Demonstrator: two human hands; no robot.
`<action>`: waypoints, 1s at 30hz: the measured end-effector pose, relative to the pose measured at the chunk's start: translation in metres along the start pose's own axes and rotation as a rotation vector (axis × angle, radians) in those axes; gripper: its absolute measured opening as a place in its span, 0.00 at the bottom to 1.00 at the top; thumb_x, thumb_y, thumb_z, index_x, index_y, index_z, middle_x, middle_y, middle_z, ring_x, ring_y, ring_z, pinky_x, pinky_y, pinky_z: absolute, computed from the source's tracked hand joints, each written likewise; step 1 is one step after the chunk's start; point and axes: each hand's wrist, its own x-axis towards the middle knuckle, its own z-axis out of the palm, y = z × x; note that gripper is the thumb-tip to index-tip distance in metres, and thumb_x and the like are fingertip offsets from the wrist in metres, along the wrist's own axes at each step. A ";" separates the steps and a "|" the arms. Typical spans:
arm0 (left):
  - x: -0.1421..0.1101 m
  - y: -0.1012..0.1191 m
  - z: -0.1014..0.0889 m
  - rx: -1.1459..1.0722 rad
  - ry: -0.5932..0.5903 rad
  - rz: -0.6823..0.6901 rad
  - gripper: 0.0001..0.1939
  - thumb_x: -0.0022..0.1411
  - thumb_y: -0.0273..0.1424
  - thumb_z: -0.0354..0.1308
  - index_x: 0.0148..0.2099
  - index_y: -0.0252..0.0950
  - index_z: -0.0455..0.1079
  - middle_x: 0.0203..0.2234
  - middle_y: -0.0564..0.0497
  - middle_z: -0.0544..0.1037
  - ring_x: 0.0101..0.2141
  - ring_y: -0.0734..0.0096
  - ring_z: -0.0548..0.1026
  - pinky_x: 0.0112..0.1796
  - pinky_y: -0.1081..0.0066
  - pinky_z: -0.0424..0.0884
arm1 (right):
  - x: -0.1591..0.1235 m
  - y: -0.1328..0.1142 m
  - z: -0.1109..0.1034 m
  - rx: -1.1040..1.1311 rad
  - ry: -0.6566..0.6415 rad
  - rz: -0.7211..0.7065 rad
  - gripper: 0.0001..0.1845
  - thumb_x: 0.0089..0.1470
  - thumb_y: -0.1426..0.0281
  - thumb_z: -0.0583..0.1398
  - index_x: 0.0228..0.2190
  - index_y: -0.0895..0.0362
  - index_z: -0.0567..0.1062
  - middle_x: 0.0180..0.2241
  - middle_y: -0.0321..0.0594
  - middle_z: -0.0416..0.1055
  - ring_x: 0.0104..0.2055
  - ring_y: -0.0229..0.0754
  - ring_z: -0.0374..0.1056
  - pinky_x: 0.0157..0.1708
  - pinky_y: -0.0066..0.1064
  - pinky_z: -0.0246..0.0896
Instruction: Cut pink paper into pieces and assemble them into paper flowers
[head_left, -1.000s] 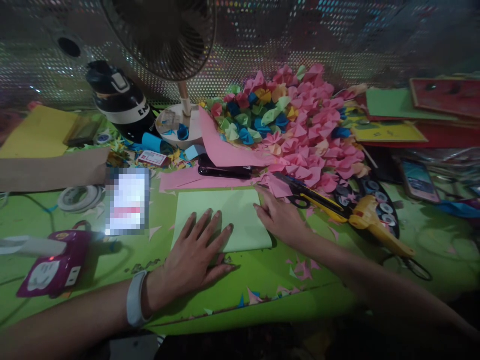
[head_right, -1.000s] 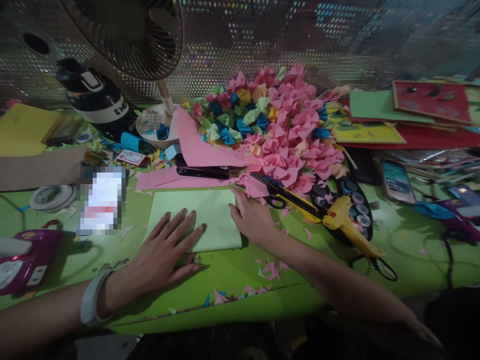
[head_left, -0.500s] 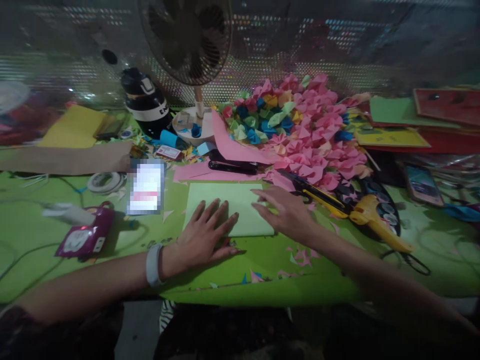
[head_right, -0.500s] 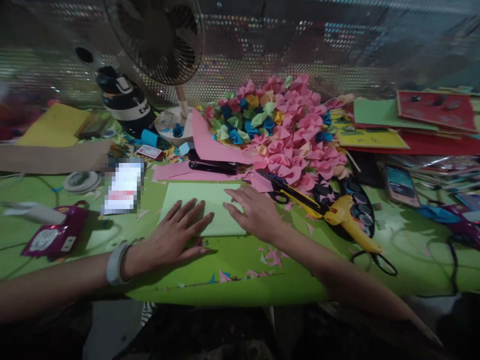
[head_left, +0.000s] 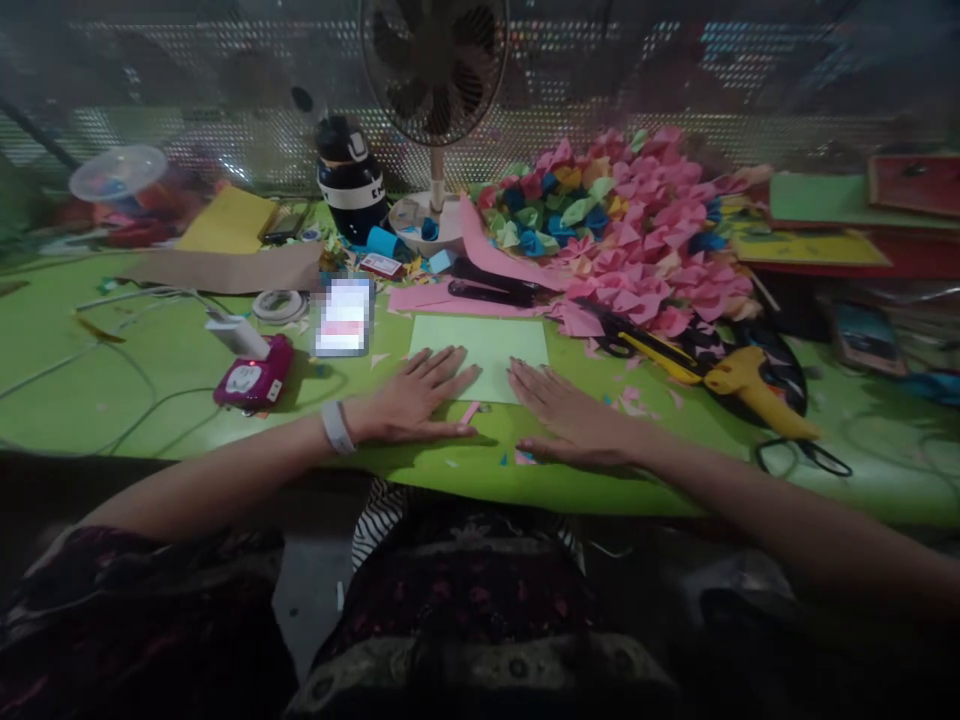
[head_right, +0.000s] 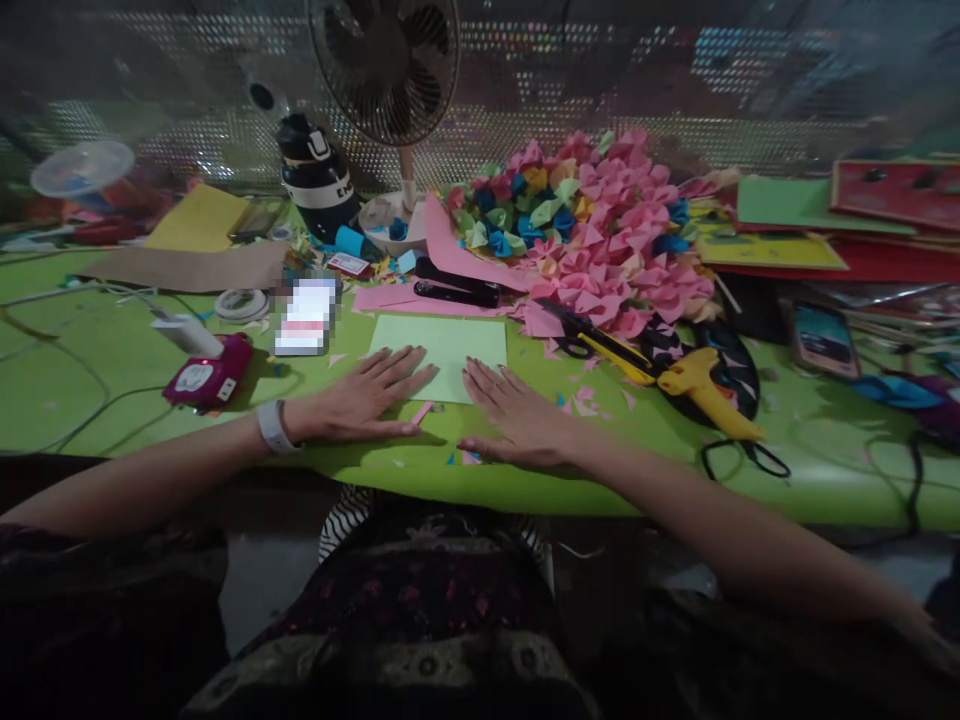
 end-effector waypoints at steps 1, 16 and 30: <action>-0.006 -0.003 -0.001 0.006 -0.016 -0.001 0.47 0.68 0.63 0.38 0.77 0.40 0.38 0.75 0.41 0.38 0.73 0.51 0.39 0.69 0.52 0.37 | -0.005 0.000 -0.001 -0.002 -0.008 0.021 0.53 0.64 0.41 0.48 0.72 0.54 0.27 0.74 0.47 0.24 0.76 0.59 0.30 0.73 0.55 0.33; -0.037 -0.011 -0.008 0.128 -0.110 0.005 0.57 0.63 0.67 0.38 0.76 0.28 0.40 0.73 0.30 0.42 0.73 0.42 0.43 0.68 0.46 0.40 | 0.088 -0.070 -0.017 0.022 -0.062 0.008 0.62 0.58 0.35 0.47 0.71 0.72 0.44 0.73 0.60 0.30 0.76 0.60 0.27 0.74 0.51 0.24; -0.036 -0.007 -0.006 0.098 -0.064 -0.059 0.52 0.66 0.65 0.36 0.77 0.32 0.38 0.74 0.34 0.40 0.73 0.47 0.41 0.68 0.48 0.36 | -0.026 -0.021 -0.013 0.042 -0.032 0.128 0.49 0.63 0.39 0.43 0.72 0.57 0.52 0.74 0.50 0.42 0.75 0.59 0.41 0.72 0.58 0.39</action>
